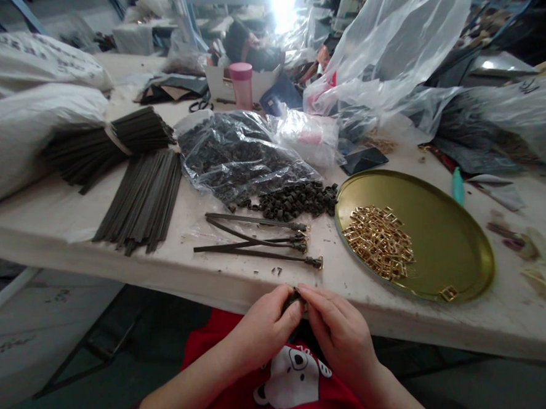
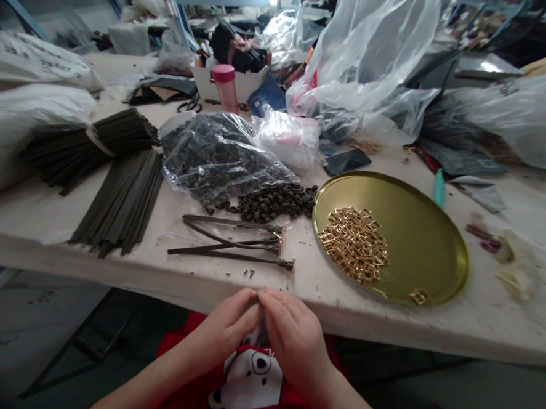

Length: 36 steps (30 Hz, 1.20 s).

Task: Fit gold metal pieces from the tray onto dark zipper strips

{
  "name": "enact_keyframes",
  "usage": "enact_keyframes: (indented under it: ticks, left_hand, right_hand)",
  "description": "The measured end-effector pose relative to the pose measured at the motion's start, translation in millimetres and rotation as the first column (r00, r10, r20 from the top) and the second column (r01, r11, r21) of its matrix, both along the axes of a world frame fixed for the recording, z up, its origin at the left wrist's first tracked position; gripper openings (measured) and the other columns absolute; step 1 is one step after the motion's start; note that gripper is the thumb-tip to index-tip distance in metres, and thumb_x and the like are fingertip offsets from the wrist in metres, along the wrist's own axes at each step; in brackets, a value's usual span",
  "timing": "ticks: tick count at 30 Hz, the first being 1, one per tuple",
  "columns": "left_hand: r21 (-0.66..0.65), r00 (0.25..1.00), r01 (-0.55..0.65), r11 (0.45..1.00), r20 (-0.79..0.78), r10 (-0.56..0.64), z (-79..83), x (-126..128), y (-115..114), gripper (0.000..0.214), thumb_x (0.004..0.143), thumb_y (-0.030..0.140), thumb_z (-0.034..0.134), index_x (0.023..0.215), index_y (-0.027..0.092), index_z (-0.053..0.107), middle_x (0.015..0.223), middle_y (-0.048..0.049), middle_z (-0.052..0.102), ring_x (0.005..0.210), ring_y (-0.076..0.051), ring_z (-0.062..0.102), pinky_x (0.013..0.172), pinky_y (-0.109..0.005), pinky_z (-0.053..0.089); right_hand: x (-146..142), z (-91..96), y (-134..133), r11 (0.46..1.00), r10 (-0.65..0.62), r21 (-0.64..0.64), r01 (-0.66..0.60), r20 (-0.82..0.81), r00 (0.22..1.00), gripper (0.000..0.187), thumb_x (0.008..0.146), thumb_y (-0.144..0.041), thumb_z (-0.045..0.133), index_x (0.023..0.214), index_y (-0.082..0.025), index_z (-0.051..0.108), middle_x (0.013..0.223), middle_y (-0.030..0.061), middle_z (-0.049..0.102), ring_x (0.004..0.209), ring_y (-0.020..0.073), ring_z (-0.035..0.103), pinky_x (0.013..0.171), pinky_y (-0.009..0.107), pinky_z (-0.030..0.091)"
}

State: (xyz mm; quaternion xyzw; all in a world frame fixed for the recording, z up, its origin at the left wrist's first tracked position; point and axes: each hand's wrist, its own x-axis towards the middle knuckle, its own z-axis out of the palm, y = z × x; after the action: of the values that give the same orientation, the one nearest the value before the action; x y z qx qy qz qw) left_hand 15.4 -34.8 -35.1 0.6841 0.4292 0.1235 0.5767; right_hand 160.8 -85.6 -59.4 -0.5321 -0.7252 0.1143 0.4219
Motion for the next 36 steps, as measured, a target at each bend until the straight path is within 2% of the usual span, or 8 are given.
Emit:
enact_keyframes:
  ticks: [3, 6, 9, 13, 19, 27, 32, 36]
  left_hand:
    - [-0.032, 0.999, -0.027, 0.999, 0.033, 0.028, -2.0, 0, -2, 0.023, 0.086, 0.031, 0.040, 0.088, 0.014, 0.055, 0.081, -0.0021, 0.059, 0.073, -0.014, 0.051, 0.066, -0.023, 0.040]
    - [-0.069, 0.997, -0.044, 0.997, 0.062, 0.048, -1.0, -1, -5, 0.026, 0.084, 0.036, 0.043, 0.088, 0.013, 0.055, 0.079, -0.0018, 0.058, 0.071, -0.014, 0.049, 0.063, -0.023, 0.039]
    - [-0.136, 0.992, -0.034, 0.990, 0.114, 0.050, 3.0, -3, -9, 0.026, 0.082, 0.037, 0.043, 0.084, 0.013, 0.053, 0.073, 0.0001, 0.053, 0.067, -0.013, 0.047, 0.059, -0.022, 0.037]
    - [-0.204, 0.987, -0.040, 0.978, 0.147, 0.071, 7.9, -5, -12, 0.023, 0.084, 0.021, 0.030, 0.072, 0.016, 0.048, 0.063, 0.0030, 0.045, 0.060, -0.011, 0.043, 0.058, -0.021, 0.036]
    - [-0.027, 0.999, -0.012, 1.000, 0.047, 0.013, 6.6, -4, -15, 0.023, 0.086, 0.023, 0.033, 0.073, 0.016, 0.051, 0.069, 0.0001, 0.055, 0.067, -0.013, 0.051, 0.065, -0.023, 0.038]
    - [-0.129, 0.956, -0.217, 0.968, 0.171, 0.237, -13.2, 1, -24, 0.013, 0.084, 0.026, 0.044, 0.090, 0.015, 0.048, 0.077, -0.0015, 0.059, 0.071, -0.014, 0.056, 0.064, -0.024, 0.042]
    - [-0.140, 0.948, -0.216, 0.966, 0.208, 0.242, -13.9, 0, -25, 0.023, 0.084, 0.019, 0.044, 0.107, 0.016, 0.042, 0.091, -0.0050, 0.062, 0.086, -0.016, 0.058, 0.079, -0.029, 0.044]
    - [-0.076, 0.962, -0.157, 0.985, 0.216, 0.170, -8.8, 1, -22, 0.027, 0.085, 0.017, 0.041, 0.112, 0.017, 0.044, 0.109, -0.0071, 0.059, 0.101, -0.017, 0.054, 0.090, -0.031, 0.040]
  right_hand:
    - [-2, 1.7, -1, 0.981, -0.098, -0.182, 0.065, -0.178, 0.979, 0.020, 0.083, -0.014, 0.051, 0.097, -0.022, 0.063, 0.089, 0.0050, 0.070, 0.080, 0.0176, 0.066, 0.073, 0.030, 0.054]
    - [-4, 3.0, -3, 0.919, -0.248, -0.382, 0.101, -0.358, 0.900, 0.013, 0.082, -0.022, 0.053, 0.091, -0.021, 0.063, 0.083, 0.0036, 0.070, 0.074, 0.0170, 0.066, 0.067, 0.028, 0.055]
    - [-5, 5.1, -6, 0.895, -0.282, -0.438, 0.079, -0.420, 0.863, 0.013, 0.082, -0.024, 0.054, 0.090, -0.021, 0.063, 0.082, 0.0031, 0.069, 0.073, 0.0166, 0.066, 0.066, 0.027, 0.054]
    - [-3, 5.8, -11, 0.932, -0.230, -0.351, 0.094, -0.371, 0.900, 0.012, 0.082, -0.021, 0.054, 0.090, -0.022, 0.062, 0.082, 0.0025, 0.069, 0.074, 0.0160, 0.065, 0.068, 0.027, 0.052]
    - [-2, 2.9, -14, 0.969, -0.194, -0.192, 0.152, -0.225, 0.955, 0.012, 0.082, -0.018, 0.051, 0.091, -0.021, 0.059, 0.081, 0.0033, 0.067, 0.073, 0.0164, 0.064, 0.064, 0.027, 0.053]
    - [-6, 3.0, -14, 0.996, -0.056, 0.061, 0.063, -0.107, 0.993, 0.023, 0.081, -0.009, 0.048, 0.098, -0.022, 0.057, 0.080, 0.0047, 0.066, 0.073, 0.0162, 0.063, 0.065, 0.028, 0.053]
    - [-9, -2.7, -13, 0.986, -0.106, -0.155, 0.066, -0.271, 0.957, 0.017, 0.080, -0.010, 0.051, 0.090, -0.022, 0.058, 0.079, 0.0022, 0.064, 0.071, 0.0148, 0.062, 0.064, 0.026, 0.052]
    - [-10, -9.1, -13, 0.912, -0.219, -0.410, -0.031, -0.548, 0.807, 0.016, 0.080, -0.017, 0.053, 0.095, -0.022, 0.056, 0.076, -0.0007, 0.060, 0.064, 0.0120, 0.060, 0.055, 0.022, 0.051]
